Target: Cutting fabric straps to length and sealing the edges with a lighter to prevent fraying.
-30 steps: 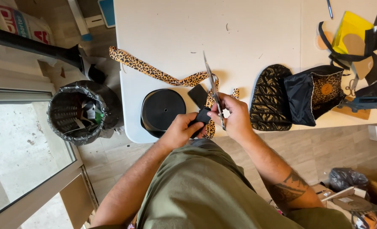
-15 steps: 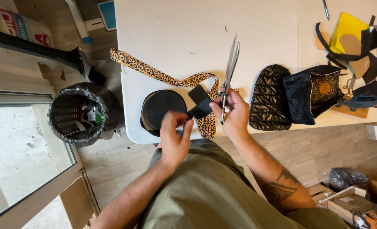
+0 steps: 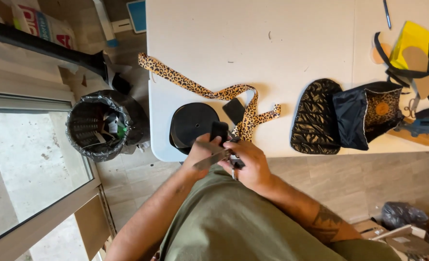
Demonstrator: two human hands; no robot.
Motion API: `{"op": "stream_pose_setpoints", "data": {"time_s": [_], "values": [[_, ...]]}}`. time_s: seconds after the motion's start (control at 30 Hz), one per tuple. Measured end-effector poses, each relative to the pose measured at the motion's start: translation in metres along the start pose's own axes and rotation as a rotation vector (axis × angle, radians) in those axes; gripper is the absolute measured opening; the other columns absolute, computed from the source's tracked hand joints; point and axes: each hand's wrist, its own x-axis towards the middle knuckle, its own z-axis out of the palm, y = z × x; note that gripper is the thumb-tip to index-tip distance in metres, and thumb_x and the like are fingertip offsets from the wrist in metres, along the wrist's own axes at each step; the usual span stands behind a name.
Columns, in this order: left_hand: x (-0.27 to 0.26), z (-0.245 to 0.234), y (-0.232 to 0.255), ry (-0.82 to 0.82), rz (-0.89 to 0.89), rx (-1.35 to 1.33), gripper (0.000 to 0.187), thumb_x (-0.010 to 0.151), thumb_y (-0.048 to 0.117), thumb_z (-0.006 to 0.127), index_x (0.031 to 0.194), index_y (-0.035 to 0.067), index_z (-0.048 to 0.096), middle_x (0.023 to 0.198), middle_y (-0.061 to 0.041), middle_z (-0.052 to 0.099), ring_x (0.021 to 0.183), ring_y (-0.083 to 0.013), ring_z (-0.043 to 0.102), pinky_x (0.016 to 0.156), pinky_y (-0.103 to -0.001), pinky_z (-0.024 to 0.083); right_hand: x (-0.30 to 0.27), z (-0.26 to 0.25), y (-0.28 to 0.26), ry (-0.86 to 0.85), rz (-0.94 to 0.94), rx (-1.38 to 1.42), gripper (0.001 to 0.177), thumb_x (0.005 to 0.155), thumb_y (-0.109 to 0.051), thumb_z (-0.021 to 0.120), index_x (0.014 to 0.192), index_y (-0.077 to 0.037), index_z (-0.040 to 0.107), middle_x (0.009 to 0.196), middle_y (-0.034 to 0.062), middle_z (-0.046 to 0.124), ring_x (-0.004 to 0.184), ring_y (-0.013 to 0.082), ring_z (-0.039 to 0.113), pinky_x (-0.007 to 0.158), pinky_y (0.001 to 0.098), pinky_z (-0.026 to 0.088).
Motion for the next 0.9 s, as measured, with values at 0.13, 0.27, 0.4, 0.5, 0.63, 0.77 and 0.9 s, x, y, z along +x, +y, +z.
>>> {"op": "stream_pose_setpoints", "data": {"time_s": [0.13,0.27,0.4,0.5,0.63,0.77,0.9], "values": [[-0.020,0.028,0.062,0.199,0.122,1.013,0.027,0.105,0.026,0.054,0.100,0.003,0.066,0.080,-0.017,0.066,0.077,-0.0381,0.068,0.065,-0.041,0.053,-0.005,-0.017,0.003,0.033,0.366,0.155,0.019,0.077,-0.012,0.089,0.091,-0.009,0.076,0.080,0.0077,0.076,0.077,0.0254,0.074,0.078,0.0382,0.059],[-0.038,0.058,0.099,0.217,0.646,1.799,0.028,0.100,0.013,0.045,0.117,0.001,0.063,0.088,-0.008,0.052,0.075,-0.0252,0.056,0.062,-0.036,0.044,-0.012,0.002,0.020,0.149,0.851,0.645,0.042,0.086,-0.015,0.084,0.117,0.003,0.063,0.084,0.0145,0.072,0.073,0.0219,0.070,0.067,0.0351,0.060],[-0.043,0.067,0.102,0.297,0.851,2.016,0.037,0.096,0.009,0.038,0.121,-0.005,0.061,0.088,-0.010,0.043,0.070,-0.0235,0.040,0.059,-0.038,0.030,-0.021,0.023,0.028,0.172,1.021,0.889,0.037,0.085,-0.013,0.084,0.110,0.006,0.065,0.079,0.0167,0.069,0.068,0.0252,0.070,0.063,0.0354,0.060],[-0.055,0.067,0.111,0.288,0.884,1.984,0.038,0.097,0.013,0.043,0.122,-0.008,0.061,0.088,-0.012,0.045,0.072,-0.0282,0.043,0.062,-0.039,0.033,-0.016,0.031,0.022,0.177,1.056,0.821,0.038,0.080,0.004,0.083,0.111,0.012,0.063,0.077,0.0182,0.065,0.066,0.0258,0.069,0.060,0.0352,0.060],[-0.075,0.061,0.114,0.272,0.796,1.917,0.054,0.093,0.034,0.055,0.125,-0.008,0.061,0.092,-0.012,0.047,0.076,-0.0288,0.045,0.067,-0.040,0.037,-0.024,0.047,0.037,0.146,1.125,0.774,0.045,0.078,-0.004,0.088,0.116,0.009,0.065,0.084,0.0096,0.066,0.074,0.0165,0.065,0.066,0.0285,0.058],[-0.095,0.045,0.106,0.242,0.733,1.749,0.056,0.097,0.033,0.054,0.131,-0.011,0.058,0.094,-0.016,0.048,0.081,-0.0351,0.049,0.070,-0.042,0.040,-0.023,0.059,0.034,0.126,1.193,0.792,0.041,0.077,-0.005,0.087,0.112,0.006,0.068,0.080,0.0092,0.063,0.070,0.0180,0.065,0.062,0.0313,0.061],[-0.105,0.031,0.099,0.412,0.595,1.497,0.041,0.101,0.016,0.054,0.132,-0.012,0.058,0.093,-0.015,0.049,0.078,-0.0363,0.051,0.068,-0.042,0.041,-0.001,0.060,0.006,0.101,1.121,0.867,0.043,0.076,0.005,0.080,0.115,0.009,0.062,0.074,0.0138,0.062,0.058,0.0235,0.069,0.052,0.0343,0.063]]}}
